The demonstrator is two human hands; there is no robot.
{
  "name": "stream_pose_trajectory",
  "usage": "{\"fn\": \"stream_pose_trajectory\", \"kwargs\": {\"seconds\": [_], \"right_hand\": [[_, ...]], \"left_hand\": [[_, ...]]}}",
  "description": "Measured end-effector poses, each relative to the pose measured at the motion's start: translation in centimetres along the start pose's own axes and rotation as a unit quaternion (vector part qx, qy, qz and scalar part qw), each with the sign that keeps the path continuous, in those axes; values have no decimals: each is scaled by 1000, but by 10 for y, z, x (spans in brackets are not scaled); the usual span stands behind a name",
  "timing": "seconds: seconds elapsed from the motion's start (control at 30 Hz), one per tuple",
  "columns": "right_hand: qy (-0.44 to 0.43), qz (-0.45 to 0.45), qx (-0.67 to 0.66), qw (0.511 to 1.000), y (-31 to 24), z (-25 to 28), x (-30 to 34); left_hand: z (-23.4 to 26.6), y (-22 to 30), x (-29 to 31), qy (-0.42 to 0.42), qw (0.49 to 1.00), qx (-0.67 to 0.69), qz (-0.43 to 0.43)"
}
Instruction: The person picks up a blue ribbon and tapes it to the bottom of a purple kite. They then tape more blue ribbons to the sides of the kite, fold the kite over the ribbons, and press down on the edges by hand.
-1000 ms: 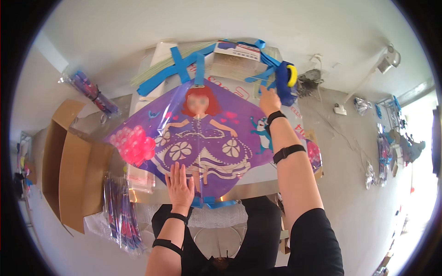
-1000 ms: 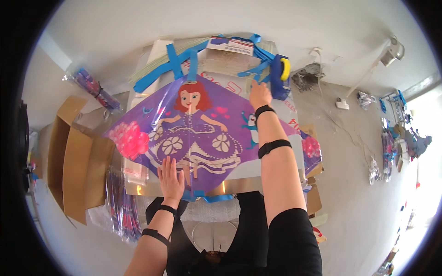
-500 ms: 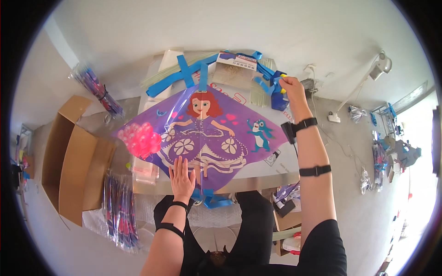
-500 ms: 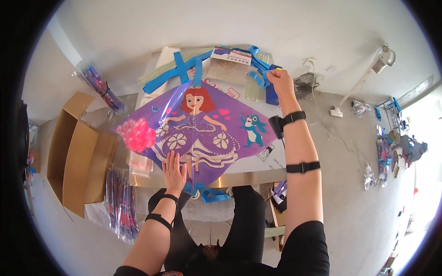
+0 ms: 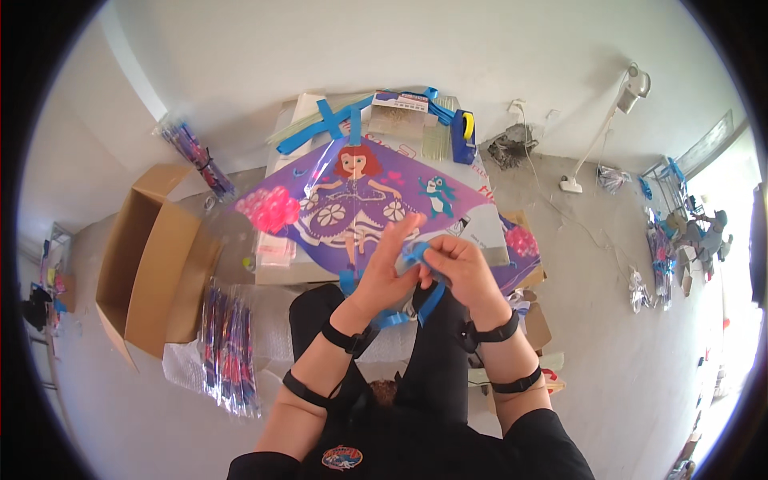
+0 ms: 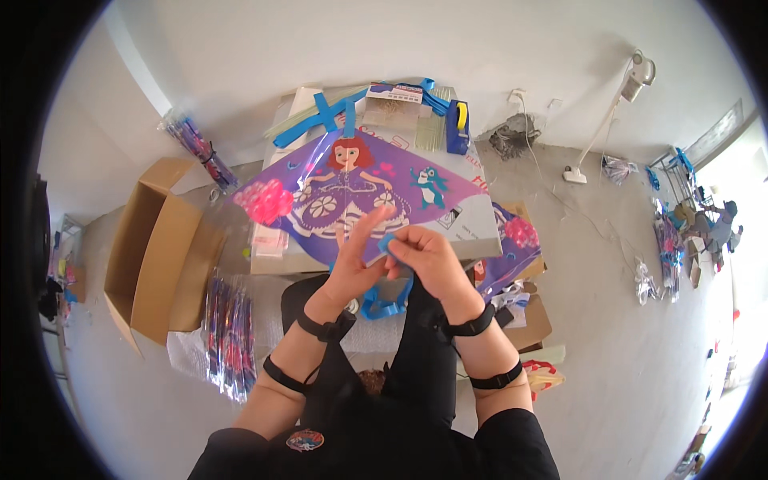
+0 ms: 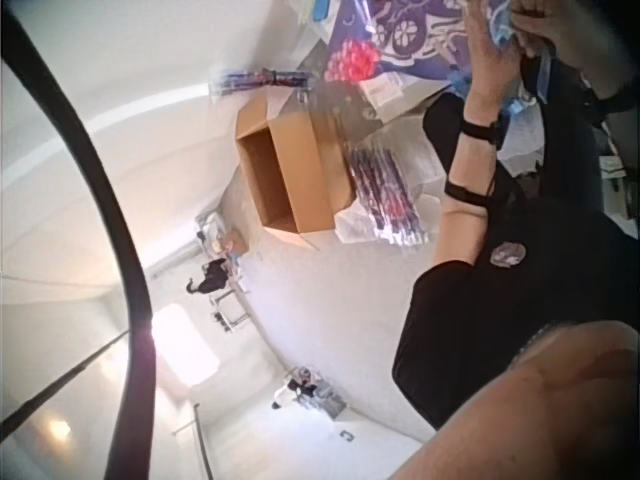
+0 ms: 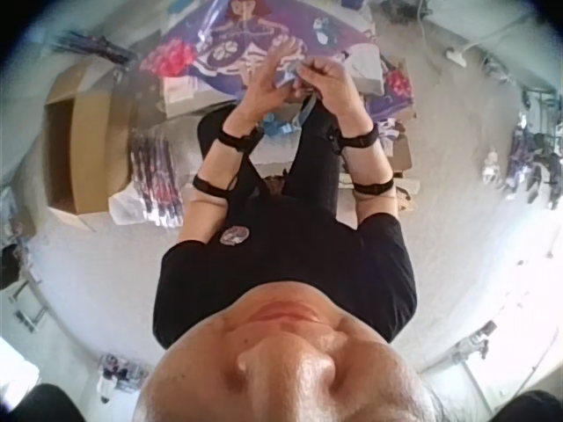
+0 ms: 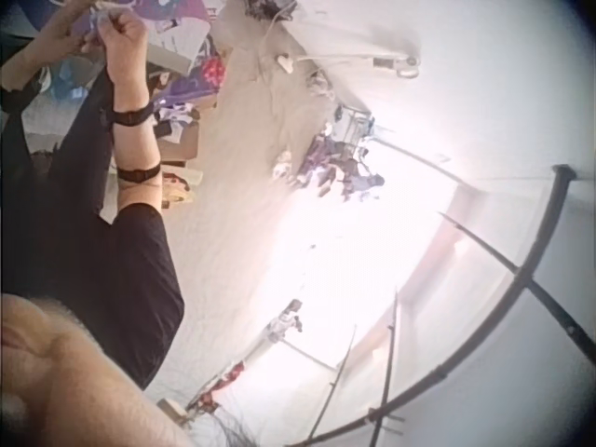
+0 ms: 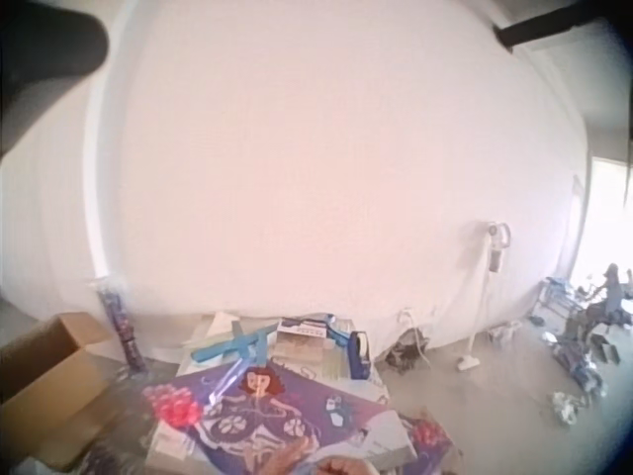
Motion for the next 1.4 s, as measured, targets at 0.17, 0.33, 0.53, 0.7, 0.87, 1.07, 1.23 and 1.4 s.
{"fn": "stream_pose_trajectory", "kwargs": {"seconds": [0.17,0.33,0.53,0.7,0.87,1.07,1.23,1.4], "right_hand": [[-69,-42,-163,983,-4,-30,57],[-163,26,-352,921,-5,-29,85],[-98,44,-301,948,-10,-30,92],[19,39,-63,997,3,-24,87],[15,61,-10,998,-6,-64,96],[-33,7,35,999,8,-94,104],[-23,21,42,999,12,-108,109],[-20,63,-39,997,17,-119,115]], "left_hand": [[5,21,35,-22,971,188,150],[22,46,71,-89,908,279,300],[33,80,109,-228,833,338,375],[42,98,120,-327,812,308,373],[52,107,108,-152,942,194,228],[60,138,55,18,945,269,185],[55,146,54,101,933,231,257],[52,146,57,190,883,279,327]]}}
Point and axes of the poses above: each hand's wrist, its own x-axis away from the middle knuckle, its own z-axis out of the back of the hand, y = z × x, the point moved 1 cm from there along -x, towards the middle knuckle, and after that the axes turned 10 degrees about -z, right-handed, at the moved point
